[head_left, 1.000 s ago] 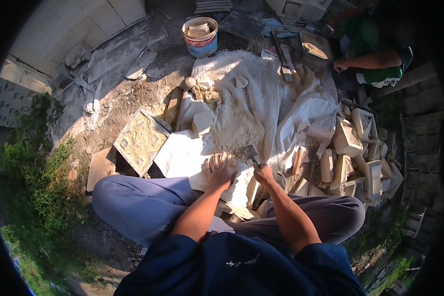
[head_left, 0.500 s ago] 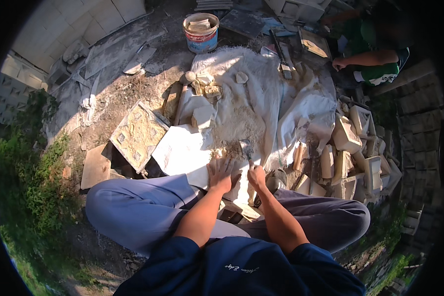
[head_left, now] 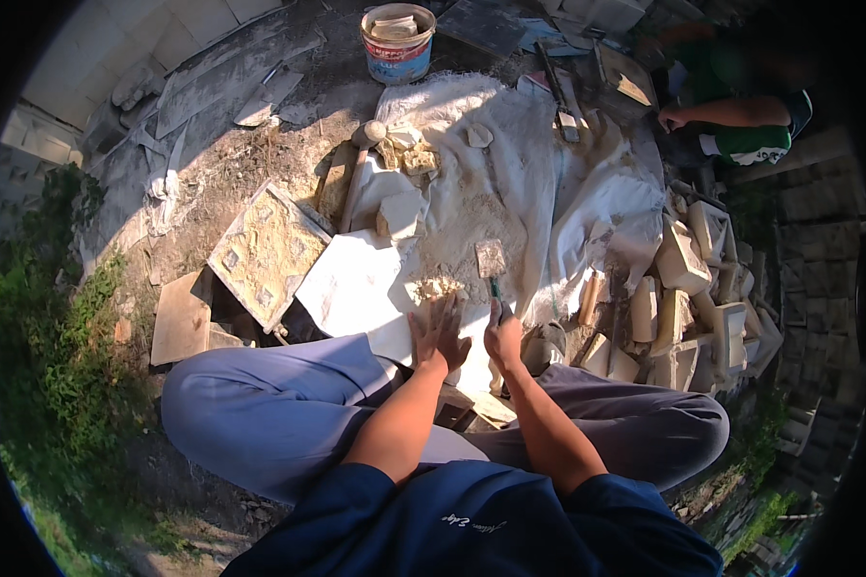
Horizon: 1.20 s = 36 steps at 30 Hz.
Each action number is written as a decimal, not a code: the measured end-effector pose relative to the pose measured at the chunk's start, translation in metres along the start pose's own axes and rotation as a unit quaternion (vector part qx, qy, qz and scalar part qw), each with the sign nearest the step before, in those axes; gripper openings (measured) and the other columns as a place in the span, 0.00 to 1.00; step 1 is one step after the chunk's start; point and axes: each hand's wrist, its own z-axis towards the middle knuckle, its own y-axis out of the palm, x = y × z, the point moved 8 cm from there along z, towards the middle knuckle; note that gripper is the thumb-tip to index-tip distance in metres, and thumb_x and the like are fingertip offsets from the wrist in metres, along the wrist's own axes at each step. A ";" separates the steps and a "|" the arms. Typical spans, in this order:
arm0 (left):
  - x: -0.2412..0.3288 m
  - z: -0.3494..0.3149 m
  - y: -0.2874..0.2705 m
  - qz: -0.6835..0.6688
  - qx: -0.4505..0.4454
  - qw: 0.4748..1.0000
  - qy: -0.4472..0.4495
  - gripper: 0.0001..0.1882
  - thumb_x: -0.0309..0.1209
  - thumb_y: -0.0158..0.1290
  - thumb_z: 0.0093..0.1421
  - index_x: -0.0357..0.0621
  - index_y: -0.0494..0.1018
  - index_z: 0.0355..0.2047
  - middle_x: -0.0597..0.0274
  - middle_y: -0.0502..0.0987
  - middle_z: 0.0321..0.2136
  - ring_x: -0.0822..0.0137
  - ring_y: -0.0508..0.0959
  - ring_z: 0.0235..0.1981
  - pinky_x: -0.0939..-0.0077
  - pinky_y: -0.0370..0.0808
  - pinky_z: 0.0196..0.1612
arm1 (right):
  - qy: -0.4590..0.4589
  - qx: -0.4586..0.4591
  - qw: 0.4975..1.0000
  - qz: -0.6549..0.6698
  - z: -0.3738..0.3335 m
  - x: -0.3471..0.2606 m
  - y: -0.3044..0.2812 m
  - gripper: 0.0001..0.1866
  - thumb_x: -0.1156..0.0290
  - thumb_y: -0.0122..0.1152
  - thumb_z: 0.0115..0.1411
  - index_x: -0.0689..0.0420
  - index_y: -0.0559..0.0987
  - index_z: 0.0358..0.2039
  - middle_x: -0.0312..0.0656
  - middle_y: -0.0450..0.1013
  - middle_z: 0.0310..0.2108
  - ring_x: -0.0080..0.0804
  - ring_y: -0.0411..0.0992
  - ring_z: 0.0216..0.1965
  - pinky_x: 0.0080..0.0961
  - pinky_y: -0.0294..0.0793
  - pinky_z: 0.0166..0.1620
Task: The person scrapes dust and debris off a stone block using a small hand trowel, then picks up a different stone block from a pile to inspect it before returning to scrape the first block.
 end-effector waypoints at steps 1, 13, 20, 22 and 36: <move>0.003 0.000 -0.002 -0.012 0.003 1.000 0.005 0.43 0.53 0.47 0.65 0.55 0.43 0.74 0.72 0.42 0.74 0.52 0.40 0.75 0.24 0.37 0.67 | 0.003 -0.001 1.000 -0.003 -0.006 0.004 -0.002 0.32 0.48 0.48 0.70 0.70 0.79 0.31 0.70 0.73 0.28 0.72 0.73 0.38 0.54 0.72 0.39; -0.002 0.000 0.001 -0.040 0.043 0.998 -0.003 0.44 0.50 0.51 0.62 0.53 0.47 0.73 0.68 0.44 0.74 0.55 0.43 0.75 0.24 0.38 0.67 | 0.035 -0.012 0.999 -0.018 -0.015 0.015 0.006 0.27 0.51 0.42 0.72 0.65 0.75 0.33 0.67 0.73 0.31 0.71 0.71 0.40 0.54 0.69 0.37; -0.016 0.006 0.008 0.038 0.098 0.994 -0.030 0.44 0.51 0.50 0.62 0.54 0.45 0.74 0.68 0.45 0.74 0.55 0.44 0.75 0.26 0.39 0.68 | 0.016 -0.152 0.979 -0.134 0.008 0.018 0.029 0.31 0.51 0.45 0.71 0.70 0.78 0.27 0.70 0.73 0.27 0.71 0.72 0.38 0.55 0.70 0.38; -0.005 0.005 0.007 -0.038 0.051 0.998 -0.021 0.44 0.50 0.49 0.62 0.53 0.45 0.74 0.68 0.44 0.74 0.55 0.43 0.75 0.26 0.39 0.68 | 0.065 -0.102 0.986 -0.115 0.009 0.015 0.009 0.30 0.52 0.46 0.71 0.69 0.77 0.26 0.70 0.72 0.27 0.71 0.72 0.38 0.55 0.69 0.35; -0.016 0.009 -0.015 -0.059 0.046 0.996 -0.044 0.45 0.51 0.48 0.61 0.47 0.46 0.73 0.62 0.43 0.74 0.53 0.44 0.74 0.29 0.39 0.69 | 0.000 -0.022 0.999 -0.030 -0.010 -0.009 0.014 0.25 0.55 0.47 0.71 0.67 0.78 0.32 0.69 0.73 0.25 0.69 0.73 0.34 0.53 0.70 0.34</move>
